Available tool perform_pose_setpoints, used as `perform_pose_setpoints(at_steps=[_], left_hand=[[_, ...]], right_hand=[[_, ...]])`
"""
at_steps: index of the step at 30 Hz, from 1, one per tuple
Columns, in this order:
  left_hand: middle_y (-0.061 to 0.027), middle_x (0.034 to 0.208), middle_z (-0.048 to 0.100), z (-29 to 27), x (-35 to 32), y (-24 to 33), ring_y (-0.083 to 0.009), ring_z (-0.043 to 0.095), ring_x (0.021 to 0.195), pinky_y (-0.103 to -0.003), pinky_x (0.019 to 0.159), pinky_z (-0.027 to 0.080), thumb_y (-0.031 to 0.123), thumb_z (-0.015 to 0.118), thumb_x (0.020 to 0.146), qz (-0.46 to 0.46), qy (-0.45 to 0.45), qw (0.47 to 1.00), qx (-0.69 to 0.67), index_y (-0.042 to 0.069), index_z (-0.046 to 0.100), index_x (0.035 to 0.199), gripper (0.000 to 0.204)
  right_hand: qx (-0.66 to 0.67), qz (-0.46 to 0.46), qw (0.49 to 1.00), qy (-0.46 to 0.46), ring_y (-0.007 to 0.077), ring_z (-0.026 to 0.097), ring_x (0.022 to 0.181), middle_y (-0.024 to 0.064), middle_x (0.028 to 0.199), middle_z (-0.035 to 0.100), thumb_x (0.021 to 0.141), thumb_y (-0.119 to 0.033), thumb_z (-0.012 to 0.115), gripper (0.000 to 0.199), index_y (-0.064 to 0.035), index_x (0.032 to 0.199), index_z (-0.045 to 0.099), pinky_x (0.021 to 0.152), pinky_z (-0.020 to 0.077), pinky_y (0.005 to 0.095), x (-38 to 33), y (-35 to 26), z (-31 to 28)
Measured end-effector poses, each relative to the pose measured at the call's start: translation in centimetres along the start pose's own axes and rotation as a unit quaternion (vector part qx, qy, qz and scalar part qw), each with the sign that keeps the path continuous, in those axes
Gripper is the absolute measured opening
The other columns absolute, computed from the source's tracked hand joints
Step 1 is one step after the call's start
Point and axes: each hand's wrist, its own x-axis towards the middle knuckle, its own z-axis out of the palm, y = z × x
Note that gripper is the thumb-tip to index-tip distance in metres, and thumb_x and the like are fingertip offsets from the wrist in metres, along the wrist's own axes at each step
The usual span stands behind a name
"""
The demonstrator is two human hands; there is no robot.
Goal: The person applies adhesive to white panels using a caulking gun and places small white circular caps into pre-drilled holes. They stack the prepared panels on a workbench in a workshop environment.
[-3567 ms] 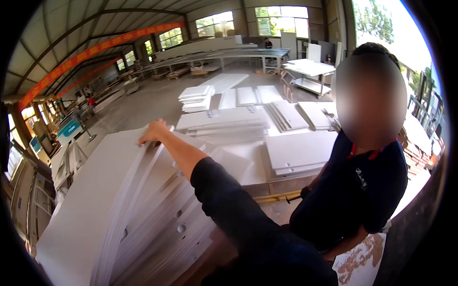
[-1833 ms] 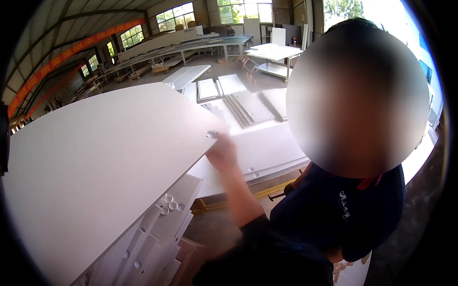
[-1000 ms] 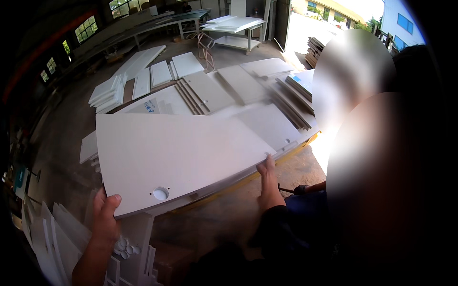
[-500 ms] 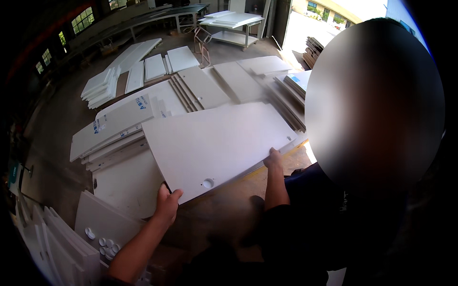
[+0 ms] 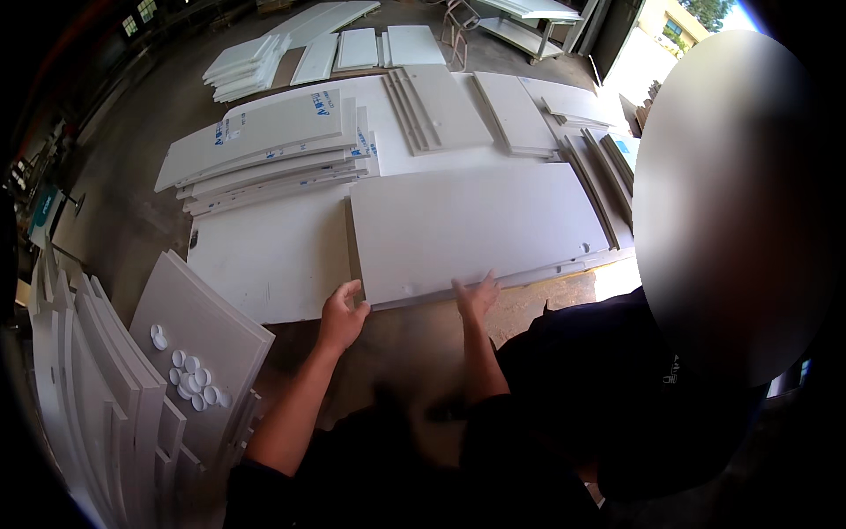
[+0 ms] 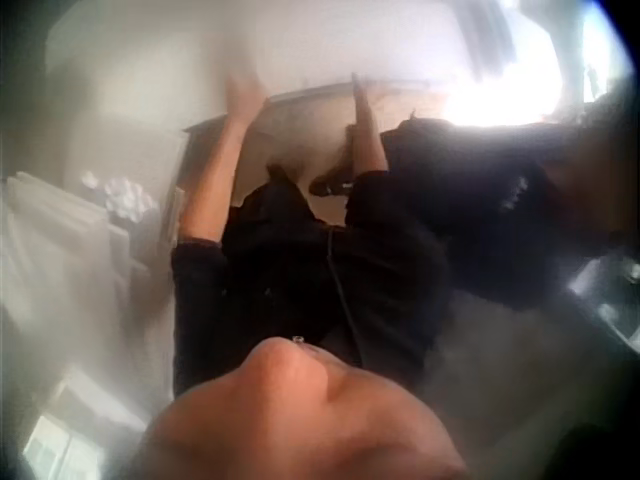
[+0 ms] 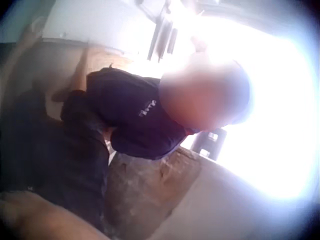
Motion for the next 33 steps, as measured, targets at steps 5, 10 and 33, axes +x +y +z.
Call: perform_pose_setpoints(at_steps=[5, 10, 33], left_hand=[[-0.0153, 0.128, 0.067, -2.7, -12.2, -5.1, -0.0193, 0.065, 0.117, -0.033, 0.102, 0.051, 0.006, 0.064, 0.096, -0.090, -0.194, 0.971, -0.109, -0.005, 0.056, 0.135, 0.041], [-0.0133, 0.121, 0.070, -9.5, -25.6, -15.2, -0.0189, 0.067, 0.111, -0.033, 0.098, 0.052, 0.010, 0.066, 0.095, -0.190, -0.084, 0.973, -0.100, -0.003, 0.058, 0.134, 0.042], [-0.0050, 0.098, 0.072, -22.5, -46.7, -13.0, -0.0128, 0.067, 0.090, -0.028, 0.083, 0.053, 0.011, 0.062, 0.098, -0.216, 0.137, 0.958, -0.131, -0.002, 0.069, 0.118, 0.024]], right_hand=[[-0.037, -0.080, 0.996, -0.014, 0.0541, 0.024, 0.147, 0.0381, 0.157, 0.026, 0.072, -0.049, 0.089, 0.122, -0.0028, 0.160, 0.018, 0.121, 0.0256, 0.0548, -4.7, -0.8, 5.0], [-0.109, -0.068, 0.992, -0.009, 0.0547, 0.025, 0.146, 0.0351, 0.158, 0.028, 0.074, -0.054, 0.085, 0.120, -0.0075, 0.162, 0.017, 0.120, 0.0253, 0.0567, -4.3, -0.6, 5.6], [0.207, -0.211, 0.912, -0.285, 0.0277, 0.056, 0.119, 0.0209, 0.136, 0.049, 0.094, -0.007, 0.063, 0.057, 0.0023, 0.144, 0.038, 0.097, 0.0495, 0.0388, -40.9, -4.8, 3.6]])
